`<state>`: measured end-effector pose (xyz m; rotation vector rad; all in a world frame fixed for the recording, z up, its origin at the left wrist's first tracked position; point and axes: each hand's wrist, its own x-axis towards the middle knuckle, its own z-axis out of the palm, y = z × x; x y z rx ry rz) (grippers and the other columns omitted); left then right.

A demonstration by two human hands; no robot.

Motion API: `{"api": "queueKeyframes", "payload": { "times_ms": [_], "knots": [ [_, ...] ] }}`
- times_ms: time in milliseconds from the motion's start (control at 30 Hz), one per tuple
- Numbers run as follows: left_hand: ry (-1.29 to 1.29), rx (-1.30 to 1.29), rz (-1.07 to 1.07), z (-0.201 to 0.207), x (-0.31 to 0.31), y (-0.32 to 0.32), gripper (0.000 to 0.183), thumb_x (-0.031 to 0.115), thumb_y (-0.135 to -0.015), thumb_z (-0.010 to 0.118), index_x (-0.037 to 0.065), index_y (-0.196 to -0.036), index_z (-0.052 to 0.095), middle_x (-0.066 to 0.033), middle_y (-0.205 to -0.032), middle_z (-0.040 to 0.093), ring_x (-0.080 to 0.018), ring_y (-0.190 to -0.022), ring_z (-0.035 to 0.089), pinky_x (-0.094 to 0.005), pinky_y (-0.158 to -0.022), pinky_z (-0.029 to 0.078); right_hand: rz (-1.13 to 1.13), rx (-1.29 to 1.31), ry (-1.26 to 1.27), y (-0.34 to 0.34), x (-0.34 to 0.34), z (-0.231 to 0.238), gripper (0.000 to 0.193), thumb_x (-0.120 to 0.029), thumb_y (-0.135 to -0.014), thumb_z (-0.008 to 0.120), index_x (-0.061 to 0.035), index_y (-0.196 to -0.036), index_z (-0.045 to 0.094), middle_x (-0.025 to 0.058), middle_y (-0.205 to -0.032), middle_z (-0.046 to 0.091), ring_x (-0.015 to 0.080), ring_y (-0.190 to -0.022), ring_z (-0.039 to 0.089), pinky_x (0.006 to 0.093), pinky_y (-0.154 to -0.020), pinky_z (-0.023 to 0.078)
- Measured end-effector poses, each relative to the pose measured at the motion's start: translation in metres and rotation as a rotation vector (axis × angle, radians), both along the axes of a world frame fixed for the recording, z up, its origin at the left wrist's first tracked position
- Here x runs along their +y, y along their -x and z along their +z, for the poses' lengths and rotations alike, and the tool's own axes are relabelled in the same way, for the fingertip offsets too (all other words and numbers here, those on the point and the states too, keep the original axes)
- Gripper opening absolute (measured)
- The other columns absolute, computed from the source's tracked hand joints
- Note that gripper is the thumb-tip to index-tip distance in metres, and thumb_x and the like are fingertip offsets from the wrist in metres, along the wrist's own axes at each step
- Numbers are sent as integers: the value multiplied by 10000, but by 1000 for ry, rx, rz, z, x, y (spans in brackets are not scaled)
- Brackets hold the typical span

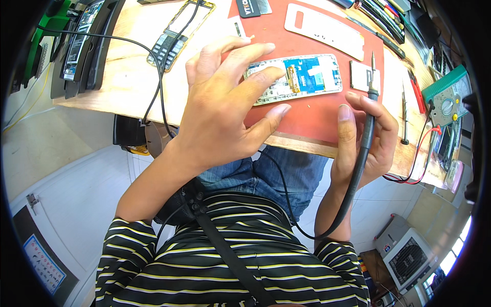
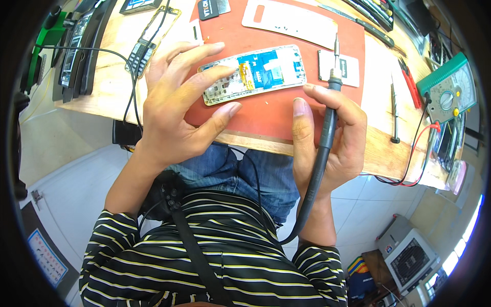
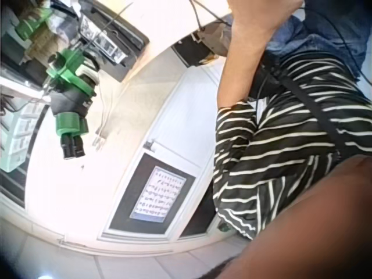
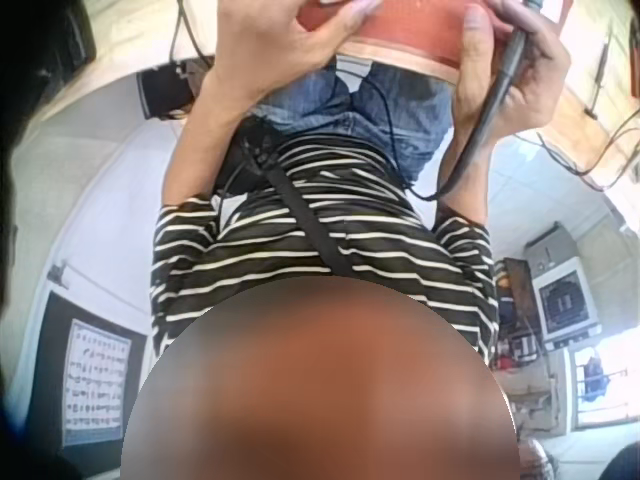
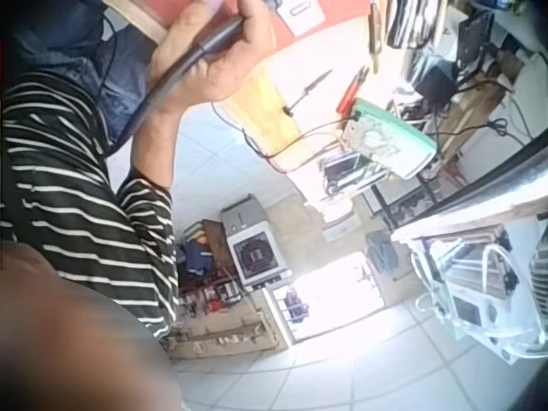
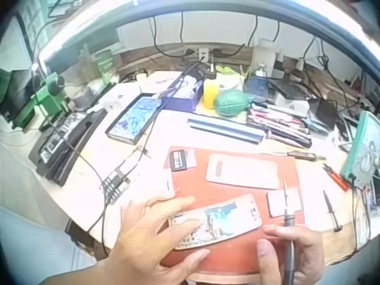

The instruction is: The person uses a soldering iron and a hot air gun to remove a component from a smartphone motherboard, then aligns and places a replacement screen module onto the board.

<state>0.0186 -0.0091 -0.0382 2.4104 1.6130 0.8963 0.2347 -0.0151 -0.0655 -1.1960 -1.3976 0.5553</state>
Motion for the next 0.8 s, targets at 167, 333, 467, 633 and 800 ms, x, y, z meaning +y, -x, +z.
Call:
{"api": "queueKeyframes", "payload": {
  "times_ms": [167, 333, 467, 633, 800],
  "knots": [
    [-10, 25, -30, 7, 0, 0, 425, 205, -724, 852, 165, -1142, 789, -116, -1379, 647, -354, -1257, 525, -442, -1088, 386, 28, -200, -16, -2, 2, 1, 302, 58, -915, 707, 34, -1199, 607, 179, -1147, 720, 202, -1068, 697, 314, -944, 552],
    [20, 100, -49, 11, -1, 0, 394, 254, -714, 858, 203, -1103, 821, -133, -1406, 633, -383, -1286, 498, -467, -1106, 377, 53, -217, 26, -2, 0, 3, 294, 87, -915, 679, 49, -1194, 592, 203, -1127, 707, 237, -1058, 705, 350, -954, 563],
    [49, 128, -39, 11, -2, 2, 416, 276, -706, 862, 203, -1113, 820, -139, -1408, 631, -384, -1289, 498, -471, -1111, 373, 80, -227, 18, -3, 0, 5, 289, 100, -912, 673, 41, -1183, 591, 216, -1124, 702, 248, -1060, 706, 350, -946, 565],
    [70, 116, -44, 11, -1, 2, 415, 285, -703, 860, 189, -1105, 820, -157, -1376, 646, -387, -1282, 509, -472, -1104, 381, 113, -239, 10, -2, 2, 9, 291, 111, -901, 671, 30, -1170, 601, 220, -1129, 690, 255, -1080, 697, 374, -1006, 534],
    [90, 133, -50, 12, 0, 2, 426, 284, -693, 865, 178, -1103, 819, -164, -1361, 653, -383, -1272, 515, -469, -1105, 375, 67, -107, 4, 2, 3, 6, 349, 113, -803, 765, -27, -1111, 677, 164, -1046, 765, 281, -1020, 649, 378, -956, 484]
  ]
}}
